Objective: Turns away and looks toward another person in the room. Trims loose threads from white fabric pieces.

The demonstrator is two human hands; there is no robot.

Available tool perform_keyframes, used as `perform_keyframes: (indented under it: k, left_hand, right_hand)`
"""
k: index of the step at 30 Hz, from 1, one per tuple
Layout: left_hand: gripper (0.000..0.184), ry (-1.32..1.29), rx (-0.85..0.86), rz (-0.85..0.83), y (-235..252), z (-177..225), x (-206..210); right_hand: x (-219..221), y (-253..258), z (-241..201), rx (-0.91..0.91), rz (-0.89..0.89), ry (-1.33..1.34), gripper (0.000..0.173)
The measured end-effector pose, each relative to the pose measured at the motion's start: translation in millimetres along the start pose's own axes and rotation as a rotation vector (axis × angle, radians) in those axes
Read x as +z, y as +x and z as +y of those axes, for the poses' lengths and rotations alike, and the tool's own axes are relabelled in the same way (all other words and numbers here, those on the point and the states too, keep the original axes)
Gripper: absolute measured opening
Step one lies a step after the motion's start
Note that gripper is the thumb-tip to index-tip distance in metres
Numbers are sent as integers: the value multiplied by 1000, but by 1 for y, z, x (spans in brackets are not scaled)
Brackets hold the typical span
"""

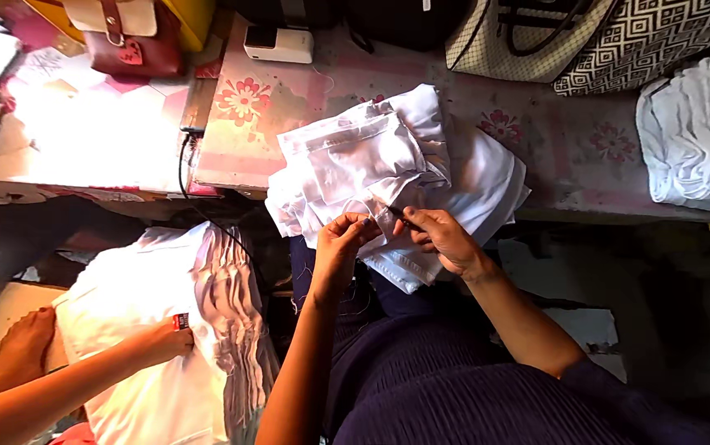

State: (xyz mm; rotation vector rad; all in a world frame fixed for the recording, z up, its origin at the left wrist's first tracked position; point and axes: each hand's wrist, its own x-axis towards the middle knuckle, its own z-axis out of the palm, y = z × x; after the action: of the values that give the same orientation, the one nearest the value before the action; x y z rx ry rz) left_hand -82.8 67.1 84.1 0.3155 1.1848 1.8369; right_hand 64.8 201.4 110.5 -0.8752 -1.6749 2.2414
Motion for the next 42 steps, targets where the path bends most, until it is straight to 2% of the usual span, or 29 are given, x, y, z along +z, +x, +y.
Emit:
perform_keyframes:
  k: [3,6,9,11,15,18,20,22,24,26,30,37,42]
  left_hand:
    - [18,-41,24,2,1,-6,3]
    - [25,-63,58,68,6,-17,13]
    - [27,-185,64,140,9,-23,19]
    - [26,-197,83,177,9,-28,22]
    - [24,-73,146,181,-1,-28,22]
    - [16,83,159,154,-5,-27,21]
    - [22,241,201,154,-3,-29,20]
    - [14,314,250,174,0,-33,18]
    - [9,242,236,172,2,-32,12]
    - [10,110,149,194,2,-28,7]
    - [13,-9,-16,230,-4,-21,8]
    - [17,-29,-20,155,-14,-21,12]
    - [18,20,20,35,-15,-17,14]
  right_hand:
    - [0,4,15,-197,211,-111,37]
    - [1,11,29,-140,255,-110,14]
    - [9,12,27,-66,252,-42,11]
    - [14,13,26,-108,265,-47,6]
    - [14,17,28,-168,275,-124,3]
    - [15,18,32,-169,269,-144,5]
    - [19,17,34,-197,279,-148,6]
    - [21,15,36,-254,281,-207,9]
    - [18,10,35,-303,258,-276,12]
    - [11,3,33,-307,213,-258,14]
    - [-3,-5,26,-149,32,-58,40]
    - [-8,-19,28,-139,-21,-127,30]
    - [-1,-20,16,79,-164,140,40]
